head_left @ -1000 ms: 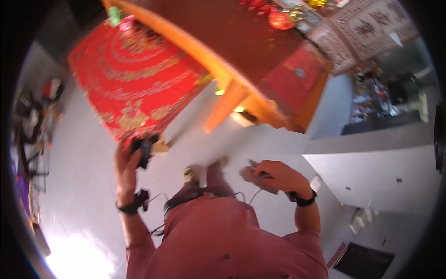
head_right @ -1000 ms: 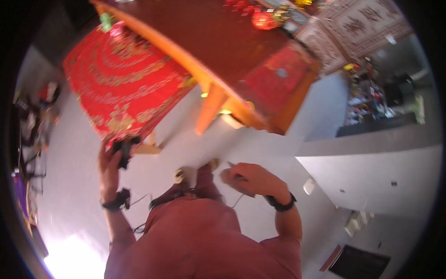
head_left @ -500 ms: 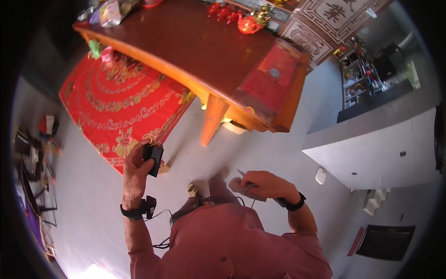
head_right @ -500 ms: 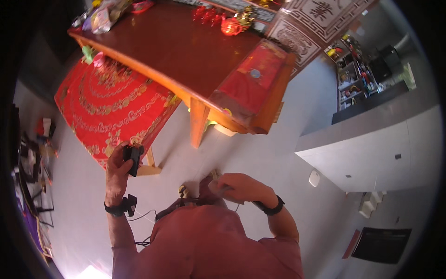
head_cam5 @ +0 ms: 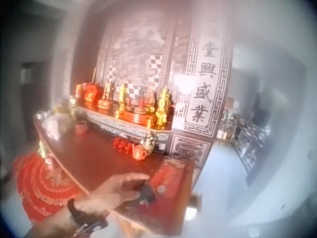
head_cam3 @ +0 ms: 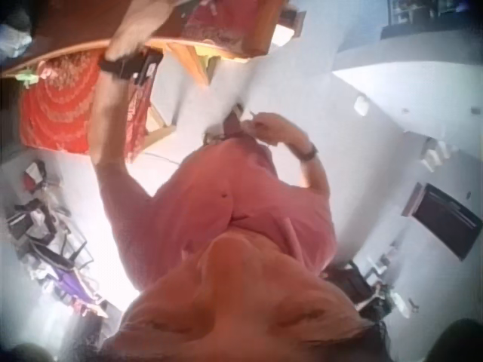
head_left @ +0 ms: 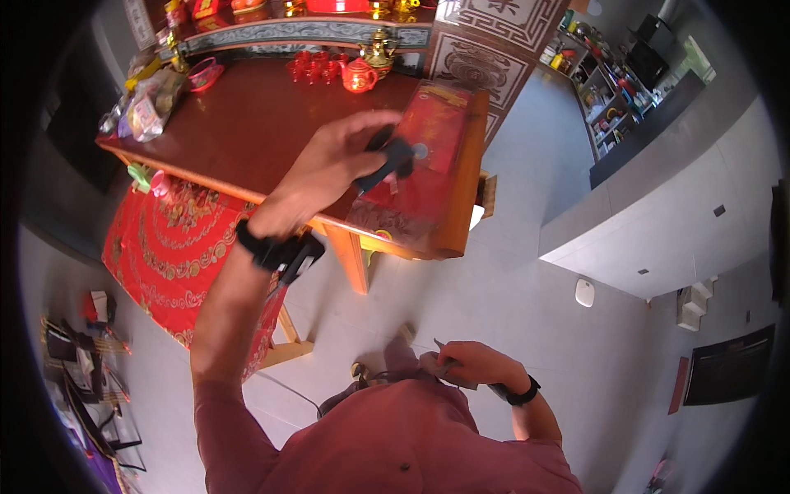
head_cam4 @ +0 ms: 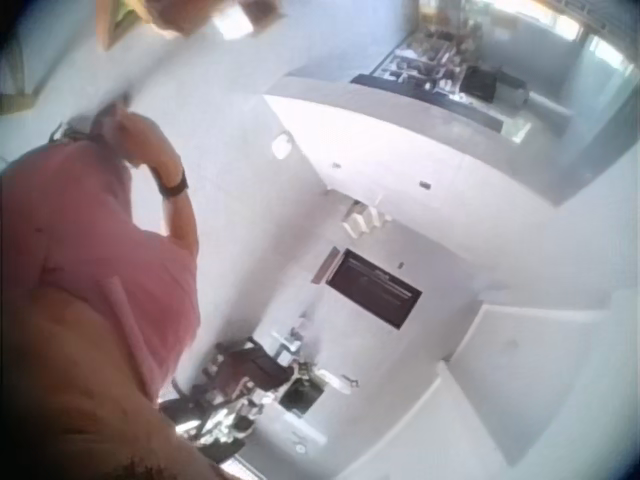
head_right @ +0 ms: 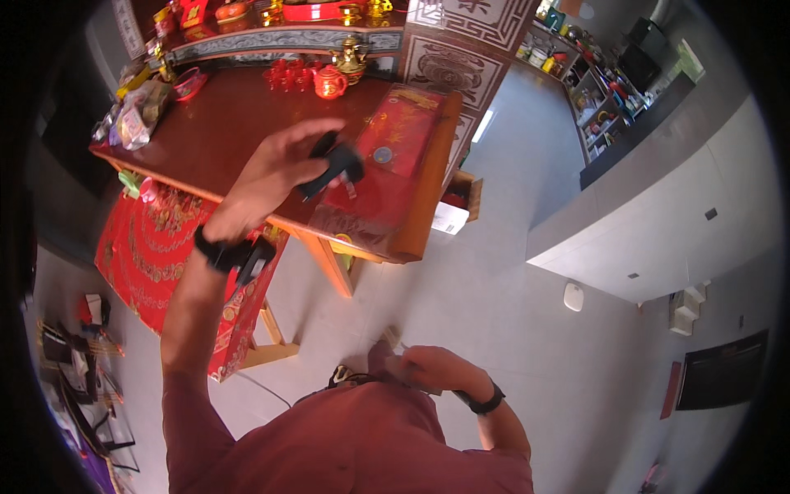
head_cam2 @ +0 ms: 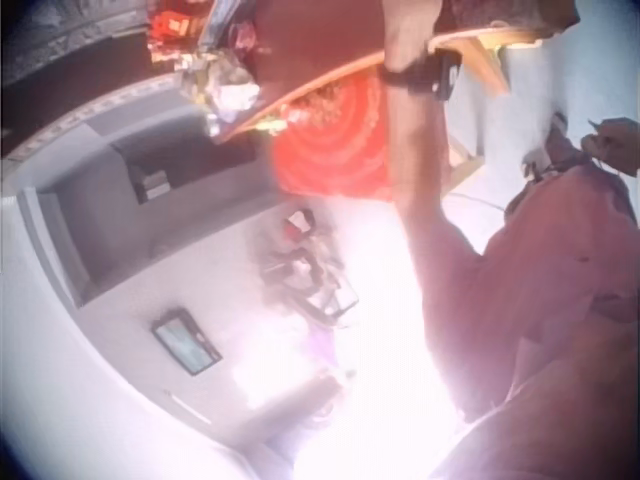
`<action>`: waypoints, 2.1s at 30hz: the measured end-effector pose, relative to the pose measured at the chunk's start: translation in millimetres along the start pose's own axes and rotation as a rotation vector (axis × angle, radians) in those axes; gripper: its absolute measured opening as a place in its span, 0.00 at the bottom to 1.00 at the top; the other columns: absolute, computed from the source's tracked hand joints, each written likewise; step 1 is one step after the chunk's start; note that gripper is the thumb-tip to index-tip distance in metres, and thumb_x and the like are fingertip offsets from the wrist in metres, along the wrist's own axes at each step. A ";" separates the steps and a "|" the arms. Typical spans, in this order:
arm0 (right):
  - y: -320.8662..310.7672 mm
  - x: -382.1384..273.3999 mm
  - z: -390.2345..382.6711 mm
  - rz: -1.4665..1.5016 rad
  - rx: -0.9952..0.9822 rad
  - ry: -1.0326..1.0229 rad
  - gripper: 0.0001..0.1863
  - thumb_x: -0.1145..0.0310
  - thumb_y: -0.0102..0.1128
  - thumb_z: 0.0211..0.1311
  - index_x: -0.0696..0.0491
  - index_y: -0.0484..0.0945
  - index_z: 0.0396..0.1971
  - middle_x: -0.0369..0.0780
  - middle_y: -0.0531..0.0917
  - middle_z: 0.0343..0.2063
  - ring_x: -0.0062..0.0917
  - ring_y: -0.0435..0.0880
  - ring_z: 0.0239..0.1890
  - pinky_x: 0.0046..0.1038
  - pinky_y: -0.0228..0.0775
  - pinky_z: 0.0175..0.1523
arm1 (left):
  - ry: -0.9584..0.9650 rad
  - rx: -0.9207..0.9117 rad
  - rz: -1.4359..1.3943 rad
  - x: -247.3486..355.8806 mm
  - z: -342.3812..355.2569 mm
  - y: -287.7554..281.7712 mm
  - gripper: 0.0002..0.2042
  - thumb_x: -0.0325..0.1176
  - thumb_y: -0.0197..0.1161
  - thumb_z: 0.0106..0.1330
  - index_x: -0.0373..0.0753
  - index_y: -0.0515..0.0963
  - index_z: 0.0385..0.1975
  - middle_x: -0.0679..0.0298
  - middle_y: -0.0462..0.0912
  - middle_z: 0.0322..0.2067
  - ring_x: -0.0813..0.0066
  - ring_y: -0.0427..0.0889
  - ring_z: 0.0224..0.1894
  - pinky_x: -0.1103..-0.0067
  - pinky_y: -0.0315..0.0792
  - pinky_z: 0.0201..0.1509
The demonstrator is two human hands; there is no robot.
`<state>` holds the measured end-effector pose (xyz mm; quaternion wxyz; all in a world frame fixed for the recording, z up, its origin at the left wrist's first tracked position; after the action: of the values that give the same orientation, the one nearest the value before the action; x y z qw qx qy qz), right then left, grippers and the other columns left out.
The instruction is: The person wipes down the surface of a wooden table and its edges with a cloth, then picks up and wipes a black plastic component by hand.
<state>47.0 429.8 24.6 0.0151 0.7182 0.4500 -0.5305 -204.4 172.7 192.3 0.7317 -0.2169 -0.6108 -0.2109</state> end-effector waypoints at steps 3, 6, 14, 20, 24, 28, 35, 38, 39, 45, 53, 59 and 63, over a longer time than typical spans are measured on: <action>4.4 27.9 -5.8 0.020 0.044 -0.016 0.09 0.72 0.58 0.60 0.55 0.78 0.40 0.44 0.82 0.37 0.39 0.81 0.40 0.36 0.74 0.46 | 0.091 -0.053 0.091 -24.4 74.7 8.6 0.23 0.18 0.57 0.66 0.36 0.74 0.62 0.61 0.85 0.42 0.73 0.85 0.42 0.76 0.78 0.47; 7.0 40.5 -10.6 0.043 0.098 -0.021 0.10 0.72 0.60 0.60 0.55 0.78 0.41 0.44 0.82 0.37 0.39 0.81 0.40 0.36 0.74 0.46 | 0.259 0.056 0.488 -84.1 119.7 6.3 0.20 0.22 0.61 0.64 0.34 0.76 0.57 0.54 0.86 0.42 0.62 0.86 0.43 0.73 0.78 0.48; -7.5 56.2 -15.6 0.055 0.151 0.039 0.09 0.72 0.60 0.59 0.54 0.78 0.40 0.44 0.82 0.36 0.41 0.81 0.40 0.37 0.74 0.45 | 0.083 0.032 0.626 -137.8 129.3 23.1 0.24 0.25 0.64 0.61 0.33 0.75 0.60 0.45 0.84 0.48 0.50 0.84 0.51 0.67 0.76 0.56; -28.8 45.2 0.3 0.035 0.107 0.001 0.10 0.74 0.60 0.58 0.54 0.79 0.40 0.42 0.82 0.38 0.39 0.82 0.42 0.36 0.75 0.47 | 0.163 0.005 0.542 -133.1 117.2 11.0 0.27 0.25 0.64 0.61 0.34 0.72 0.63 0.47 0.83 0.51 0.49 0.82 0.55 0.66 0.74 0.59; -30.9 44.4 15.4 0.016 0.063 -0.061 0.09 0.74 0.56 0.58 0.53 0.78 0.39 0.43 0.82 0.37 0.40 0.81 0.39 0.37 0.74 0.46 | 0.214 0.016 0.503 -136.5 106.7 8.2 0.24 0.23 0.63 0.60 0.34 0.75 0.59 0.48 0.83 0.49 0.49 0.82 0.53 0.66 0.74 0.59; -31.0 26.0 21.8 0.067 0.034 -0.100 0.08 0.73 0.56 0.59 0.52 0.79 0.39 0.43 0.82 0.38 0.39 0.82 0.40 0.38 0.74 0.46 | 0.212 0.107 0.601 -132.1 85.7 10.1 0.20 0.23 0.64 0.60 0.35 0.77 0.54 0.49 0.82 0.48 0.49 0.81 0.53 0.67 0.74 0.60; -24.6 -7.6 29.6 -0.045 0.008 -0.002 0.08 0.68 0.58 0.62 0.53 0.80 0.39 0.43 0.83 0.37 0.39 0.82 0.39 0.37 0.75 0.44 | 0.432 0.132 0.379 -44.8 -11.3 46.8 0.20 0.13 0.58 0.63 0.34 0.78 0.55 0.56 0.81 0.55 0.61 0.82 0.55 0.72 0.77 0.56; -9.0 -11.1 35.1 -0.025 0.079 -0.018 0.09 0.69 0.60 0.61 0.52 0.81 0.40 0.44 0.83 0.36 0.36 0.83 0.37 0.35 0.75 0.42 | 0.567 -0.234 0.037 1.3 -90.3 85.1 0.13 0.21 0.59 0.64 0.35 0.83 0.47 0.54 0.85 0.35 0.66 0.82 0.52 0.67 0.78 0.54; -7.1 -18.7 30.8 -0.059 0.133 -0.046 0.11 0.67 0.60 0.61 0.51 0.81 0.43 0.46 0.83 0.38 0.41 0.83 0.40 0.36 0.76 0.46 | 0.550 -0.636 -0.103 29.5 -100.1 95.5 0.16 0.35 0.52 0.74 0.41 0.77 0.57 0.61 0.83 0.51 0.56 0.83 0.48 0.65 0.77 0.49; 2.0 -50.3 75.9 -0.048 0.379 -0.266 0.15 0.75 0.66 0.55 0.56 0.80 0.44 0.44 0.83 0.36 0.39 0.84 0.38 0.33 0.77 0.45 | 0.595 -0.127 -0.441 54.8 -229.3 149.5 0.17 0.38 0.56 0.74 0.44 0.74 0.60 0.55 0.84 0.42 0.52 0.86 0.40 0.65 0.82 0.38; 9.3 -136.1 150.9 0.008 0.518 -0.430 0.14 0.71 0.67 0.58 0.58 0.81 0.44 0.44 0.86 0.38 0.32 0.87 0.42 0.29 0.77 0.49 | 0.822 0.017 -0.856 55.5 -274.9 135.7 0.33 0.21 0.51 0.70 0.53 0.49 0.72 0.53 0.82 0.43 0.52 0.85 0.41 0.60 0.84 0.41; 21.3 -160.6 162.7 0.117 0.449 -0.484 0.12 0.74 0.65 0.62 0.61 0.78 0.44 0.36 0.81 0.35 0.17 0.79 0.37 0.22 0.72 0.45 | 1.345 0.200 -1.068 69.7 -296.1 126.1 0.43 0.11 0.47 0.69 0.54 0.40 0.79 0.51 0.80 0.45 0.51 0.84 0.44 0.56 0.84 0.45; 37.5 -157.4 164.7 0.094 0.366 -0.354 0.13 0.75 0.64 0.60 0.61 0.78 0.44 0.38 0.82 0.37 0.19 0.79 0.40 0.23 0.72 0.49 | 1.291 0.079 -1.023 59.2 -311.3 124.7 0.29 0.14 0.47 0.71 0.44 0.65 0.71 0.52 0.78 0.49 0.51 0.82 0.47 0.59 0.82 0.50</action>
<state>-56.4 226.0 57.6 -0.0118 0.6249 0.3032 -0.7193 126.6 92.9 193.4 0.7595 0.2779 -0.1001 -0.5796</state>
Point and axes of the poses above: each hand's wrist, its own z-axis towards the middle knuckle, its own y-axis out of the palm, x = y × z, the point moved 1 cm from there along z, towards the middle knuckle
